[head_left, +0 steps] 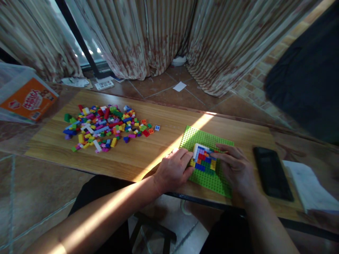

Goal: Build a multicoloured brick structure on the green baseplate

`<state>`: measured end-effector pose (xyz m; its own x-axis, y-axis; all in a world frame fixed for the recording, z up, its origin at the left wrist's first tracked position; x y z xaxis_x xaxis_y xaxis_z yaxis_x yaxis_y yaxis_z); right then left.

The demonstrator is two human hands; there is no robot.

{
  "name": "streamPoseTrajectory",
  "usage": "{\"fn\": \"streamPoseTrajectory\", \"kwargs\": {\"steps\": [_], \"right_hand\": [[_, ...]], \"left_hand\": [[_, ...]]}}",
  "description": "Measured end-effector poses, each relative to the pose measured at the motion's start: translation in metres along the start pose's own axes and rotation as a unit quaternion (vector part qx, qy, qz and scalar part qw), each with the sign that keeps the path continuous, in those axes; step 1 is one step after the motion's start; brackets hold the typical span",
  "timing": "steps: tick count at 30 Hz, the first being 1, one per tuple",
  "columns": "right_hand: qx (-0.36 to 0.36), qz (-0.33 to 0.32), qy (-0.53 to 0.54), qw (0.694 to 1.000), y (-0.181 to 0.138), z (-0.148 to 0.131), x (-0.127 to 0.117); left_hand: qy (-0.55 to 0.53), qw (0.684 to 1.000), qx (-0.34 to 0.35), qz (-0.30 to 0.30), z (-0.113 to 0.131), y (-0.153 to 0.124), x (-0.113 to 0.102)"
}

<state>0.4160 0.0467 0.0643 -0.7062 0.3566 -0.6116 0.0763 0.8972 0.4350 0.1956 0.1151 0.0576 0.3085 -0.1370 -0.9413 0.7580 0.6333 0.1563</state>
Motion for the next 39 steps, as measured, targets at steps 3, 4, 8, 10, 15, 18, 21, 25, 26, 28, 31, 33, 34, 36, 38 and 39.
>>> {"fn": "streamPoseTrajectory", "kwargs": {"steps": [3, 4, 8, 10, 15, 18, 21, 25, 26, 28, 31, 33, 34, 36, 38, 39], "right_hand": [[0.017, 0.009, 0.009, 1.0, -0.001, 0.0, -0.001], [0.023, 0.012, 0.015, 1.0, -0.001, -0.001, -0.001], [0.046, 0.021, 0.035, 0.998, 0.0, -0.005, -0.002], [0.056, 0.03, 0.038, 0.997, -0.001, -0.005, -0.004], [0.046, 0.013, 0.031, 0.998, -0.006, 0.0, -0.006], [0.047, 0.003, 0.021, 0.999, -0.008, 0.003, -0.003], [0.048, 0.005, 0.025, 0.999, -0.008, 0.003, -0.002], [0.062, -0.003, 0.058, 0.996, -0.008, 0.003, -0.002], [0.066, -0.001, 0.063, 0.996, -0.008, 0.003, -0.002], [0.068, 0.008, 0.062, 0.996, -0.008, 0.003, -0.002], [0.06, 0.008, 0.047, 0.997, -0.008, 0.004, -0.002], [0.057, -0.005, 0.035, 0.998, -0.008, 0.005, -0.001], [0.056, -0.011, 0.031, 0.998, -0.008, 0.006, 0.0], [0.054, -0.017, 0.025, 0.998, -0.007, 0.006, 0.0], [0.052, -0.021, 0.023, 0.998, -0.006, 0.005, 0.0], [0.051, -0.019, 0.022, 0.998, -0.005, 0.004, 0.0]], "left_hand": [[-0.003, 1.0, -0.001, -0.002, 0.0, 0.0, -0.001], [-0.003, 1.0, -0.001, -0.002, 0.0, 0.0, -0.001], [-0.004, 1.0, 0.0, -0.003, 0.0, 0.0, -0.001], [-0.003, 1.0, -0.001, -0.005, 0.0, 0.0, -0.001], [0.002, 1.0, -0.001, -0.005, 0.0, 0.0, 0.0], [0.001, 1.0, -0.003, -0.001, 0.0, 0.0, 0.001], [-0.002, 1.0, -0.002, 0.0, 0.0, 0.0, 0.0], [0.001, 1.0, 0.0, -0.004, 0.0, 0.0, -0.001], [0.001, 1.0, 0.0, -0.005, 0.0, 0.0, -0.001], [-0.001, 1.0, 0.001, -0.006, 0.0, 0.0, -0.001], [-0.002, 1.0, -0.001, -0.005, 0.0, 0.0, -0.001], [-0.001, 1.0, -0.003, -0.003, 0.0, 0.0, 0.0], [-0.001, 1.0, -0.004, -0.002, 0.0, 0.0, 0.0], [0.0, 1.0, -0.004, -0.003, 0.0, 0.0, 0.0], [-0.001, 1.0, -0.003, -0.003, 0.0, 0.0, 0.0], [-0.001, 1.0, -0.002, -0.003, 0.0, 0.0, 0.0]]}}
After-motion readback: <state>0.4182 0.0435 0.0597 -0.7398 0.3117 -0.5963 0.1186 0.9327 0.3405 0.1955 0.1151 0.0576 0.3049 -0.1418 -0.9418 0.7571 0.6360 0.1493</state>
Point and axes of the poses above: each hand's wrist, its own y-axis towards the middle knuckle, its own x-axis out of the palm, z = x × y, the point moved 1 cm from there along y, towards the middle knuckle, and after that the axes turned 14 degrees about y, right-handed, at the moved point
